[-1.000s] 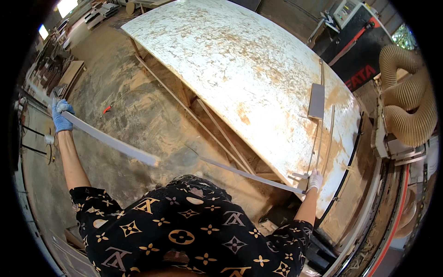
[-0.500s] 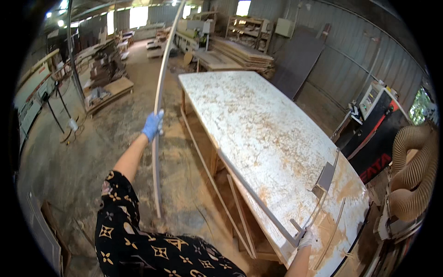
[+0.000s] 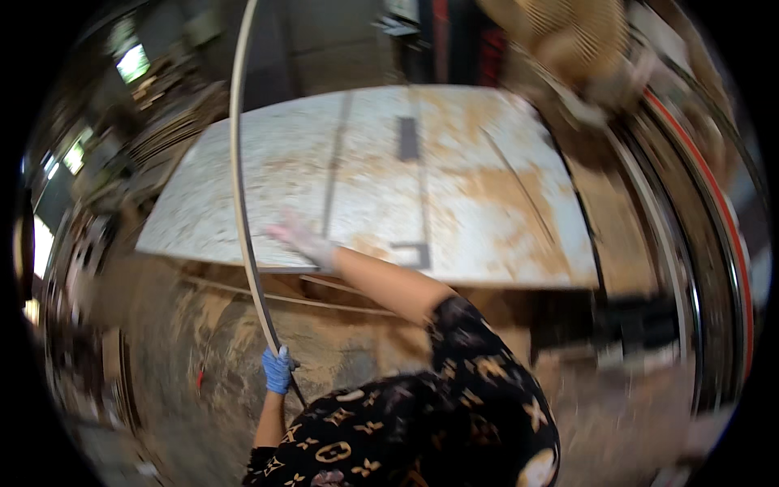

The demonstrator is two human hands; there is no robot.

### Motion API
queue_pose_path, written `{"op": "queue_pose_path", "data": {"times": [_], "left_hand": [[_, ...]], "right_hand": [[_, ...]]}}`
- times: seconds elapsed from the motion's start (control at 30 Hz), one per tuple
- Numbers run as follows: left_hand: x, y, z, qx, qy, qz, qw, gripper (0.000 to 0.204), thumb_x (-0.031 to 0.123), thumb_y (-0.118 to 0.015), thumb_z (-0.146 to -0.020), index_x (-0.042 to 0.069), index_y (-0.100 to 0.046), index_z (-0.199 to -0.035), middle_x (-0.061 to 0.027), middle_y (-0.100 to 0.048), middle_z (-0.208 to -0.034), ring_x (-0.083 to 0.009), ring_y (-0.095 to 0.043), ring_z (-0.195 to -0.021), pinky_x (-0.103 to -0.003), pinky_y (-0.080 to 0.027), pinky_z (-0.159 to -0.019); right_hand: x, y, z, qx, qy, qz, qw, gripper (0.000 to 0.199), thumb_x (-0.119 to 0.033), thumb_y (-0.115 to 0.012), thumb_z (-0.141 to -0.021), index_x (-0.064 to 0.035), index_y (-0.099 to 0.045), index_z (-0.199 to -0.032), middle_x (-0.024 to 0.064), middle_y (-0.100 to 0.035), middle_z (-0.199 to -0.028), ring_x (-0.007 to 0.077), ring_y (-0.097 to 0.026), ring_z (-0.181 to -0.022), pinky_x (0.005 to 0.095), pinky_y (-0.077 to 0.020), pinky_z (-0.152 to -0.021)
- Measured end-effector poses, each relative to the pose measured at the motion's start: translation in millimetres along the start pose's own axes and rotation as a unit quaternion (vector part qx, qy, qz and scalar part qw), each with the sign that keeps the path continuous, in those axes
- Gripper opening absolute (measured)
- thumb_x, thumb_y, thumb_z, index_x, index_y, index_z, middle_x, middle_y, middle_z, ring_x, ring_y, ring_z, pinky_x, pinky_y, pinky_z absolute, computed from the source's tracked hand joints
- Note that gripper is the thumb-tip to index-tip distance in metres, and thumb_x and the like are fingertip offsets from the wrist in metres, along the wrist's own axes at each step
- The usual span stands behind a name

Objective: The person operates a CNC machine control panel, then removes several cut wood panels from the machine bed. They carry the panels across the workshop and stack them on a table. The person then picks up thin wooden strips from the machine bed and places them aside.

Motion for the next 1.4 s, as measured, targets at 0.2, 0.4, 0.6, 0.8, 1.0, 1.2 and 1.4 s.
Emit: {"op": "queue_pose_path", "data": {"times": [0.2, 0.4, 0.6, 0.8, 1.0, 1.2, 1.4], "left_hand": [[-38, -31, -46, -0.072, -0.028, 0.003, 0.997, 0.034, 0.035, -0.062, -0.080, 0.004, -0.050, -0.085, -0.0035, -0.049, -0.065, -0.0100, -0.053, -0.054, -0.025, -0.042, -0.044], [-7, -163, -95, -0.175, -0.106, -0.171, 0.964, 0.058, 0.027, -0.062, -0.080, -0.003, -0.038, -0.124, -0.0172, -0.051, -0.117, -0.0245, -0.052, -0.106, -0.031, -0.042, -0.087], [21, -234, -59, -0.347, -0.188, -0.054, 0.917, 0.065, 0.006, -0.060, -0.080, 0.002, -0.024, -0.134, -0.0180, -0.035, -0.134, -0.0260, -0.036, -0.124, -0.034, -0.034, -0.099], [-16, -220, -37, -0.443, -0.031, -0.023, 0.896, 0.063, -0.003, -0.056, -0.080, 0.007, -0.024, -0.134, -0.0179, -0.033, -0.135, -0.0278, -0.035, -0.125, -0.034, -0.033, -0.100], [-69, -197, -58, -0.451, -0.063, -0.114, 0.883, 0.053, 0.000, -0.054, -0.082, 0.006, -0.030, -0.130, -0.0157, -0.043, -0.127, -0.0235, -0.046, -0.114, -0.031, -0.040, -0.092], [-78, -238, -34, -0.474, -0.048, -0.092, 0.874, 0.046, -0.004, -0.052, -0.082, 0.004, -0.038, -0.125, -0.0114, -0.046, -0.123, -0.0189, -0.050, -0.108, -0.028, -0.042, -0.090], [-84, -311, 27, -0.511, -0.034, 0.009, 0.859, 0.044, -0.006, -0.052, -0.081, 0.004, -0.040, -0.123, -0.0086, -0.045, -0.123, -0.0184, -0.049, -0.107, -0.027, -0.041, -0.090]], "right_hand": [[-35, -5, -7, 0.133, 0.154, -0.105, 0.973, 0.057, -0.037, -0.041, -0.089, -0.0044, -0.018, -0.129, 0.0091, -0.051, -0.081, 0.0138, -0.053, -0.064, 0.0291, -0.0480, -0.056], [-48, 67, 25, 0.338, 0.201, 0.125, 0.911, 0.030, -0.027, -0.046, -0.088, -0.0039, -0.042, -0.108, 0.0124, -0.052, -0.073, 0.0214, -0.050, -0.059, 0.0363, -0.0434, -0.055], [-46, 147, 171, 0.457, 0.161, 0.236, 0.843, 0.033, -0.037, -0.053, -0.083, -0.0052, -0.055, -0.091, 0.0144, -0.055, -0.070, 0.0272, -0.053, -0.064, 0.0354, -0.0434, -0.061], [71, 138, 375, 0.550, -0.084, 0.365, 0.746, 0.032, -0.043, -0.059, -0.077, -0.0120, -0.061, -0.085, 0.0125, -0.059, -0.067, 0.0309, -0.058, -0.064, 0.0381, -0.0452, -0.058], [146, 43, 565, 0.556, -0.260, 0.481, 0.626, 0.030, -0.041, -0.063, -0.071, -0.0122, -0.061, -0.078, 0.0104, -0.061, -0.072, 0.0308, -0.058, -0.063, 0.0390, -0.0447, -0.058], [141, -68, 708, 0.607, -0.466, 0.444, 0.467, 0.028, -0.039, -0.065, -0.067, -0.0113, -0.059, -0.066, 0.0093, -0.059, -0.064, 0.0324, -0.057, -0.060, 0.0416, -0.0430, -0.060], [158, -152, 815, 0.708, -0.495, 0.353, 0.359, 0.029, -0.039, -0.067, -0.066, -0.0105, -0.060, -0.066, 0.0104, -0.058, -0.061, 0.0318, -0.055, -0.058, 0.0398, -0.0420, -0.059]]}}
Point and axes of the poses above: each hand's wrist, its own z-axis away from the middle knuckle, its own y-axis out of the back of the hand, x = y × z, the point moved 8 cm from there along -z, towards the middle knuckle
